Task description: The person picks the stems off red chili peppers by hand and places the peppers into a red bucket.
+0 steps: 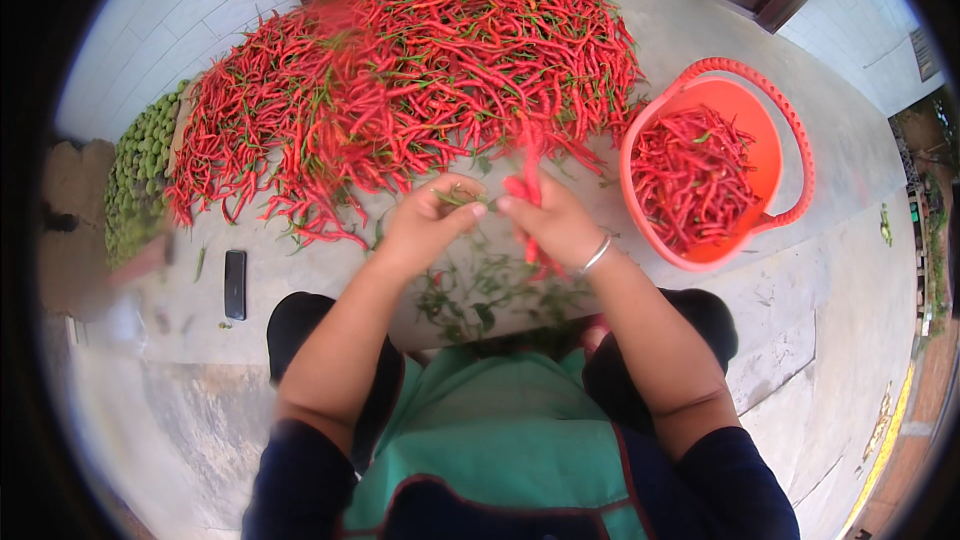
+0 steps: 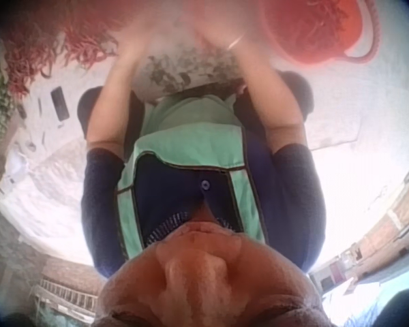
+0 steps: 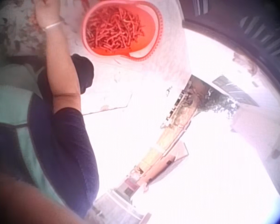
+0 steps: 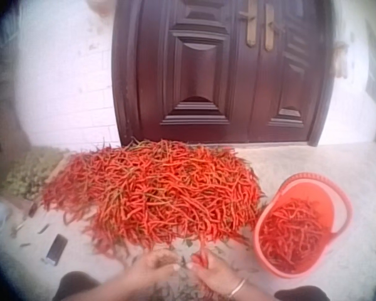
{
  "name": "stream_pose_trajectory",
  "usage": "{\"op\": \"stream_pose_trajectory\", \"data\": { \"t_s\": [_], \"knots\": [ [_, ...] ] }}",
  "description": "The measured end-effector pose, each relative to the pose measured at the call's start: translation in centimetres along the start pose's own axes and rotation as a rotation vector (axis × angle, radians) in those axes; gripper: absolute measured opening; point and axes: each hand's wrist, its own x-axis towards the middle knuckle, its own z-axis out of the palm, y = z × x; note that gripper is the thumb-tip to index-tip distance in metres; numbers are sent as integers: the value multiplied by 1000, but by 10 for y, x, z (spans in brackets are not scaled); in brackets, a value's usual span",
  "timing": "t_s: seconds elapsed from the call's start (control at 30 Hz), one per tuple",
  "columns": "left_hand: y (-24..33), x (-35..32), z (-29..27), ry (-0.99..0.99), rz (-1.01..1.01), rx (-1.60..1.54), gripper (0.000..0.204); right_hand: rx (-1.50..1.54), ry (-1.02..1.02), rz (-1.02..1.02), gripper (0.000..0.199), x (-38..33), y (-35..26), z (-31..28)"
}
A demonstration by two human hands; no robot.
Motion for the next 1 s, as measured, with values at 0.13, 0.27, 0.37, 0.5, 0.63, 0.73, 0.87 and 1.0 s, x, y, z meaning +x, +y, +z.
{"op": "stream_pose_trajectory", "data": {
  "t_s": [0.13,0.27,0.37,0.5,0.63,0.73,0.87,1.0],
  "knots": [
    [-10,0,4,7,-58,63,11,-135,133,-56,22,-4,6,14],
    [-8,1,-4,-84,-131,127,12,-120,46,31,22,-12,-8,10],
    [-5,1,-3,-182,-125,-6,11,45,-67,39,23,-19,-7,-3],
    [-2,-2,8,-286,-150,-269,11,207,-209,108,22,-30,-13,-26],
    [-23,9,14,-303,-143,-26,11,-181,-33,84,23,-44,-9,-73],
    [-40,24,32,-348,-174,58,10,-305,246,121,19,-53,-23,-123],
    [-83,30,42,-62,274,687,28,-1207,833,-227,52,-53,-9,-184],
    [-122,23,-4,9,208,1068,39,-1208,837,-84,61,-47,11,-193]
  ]
}}
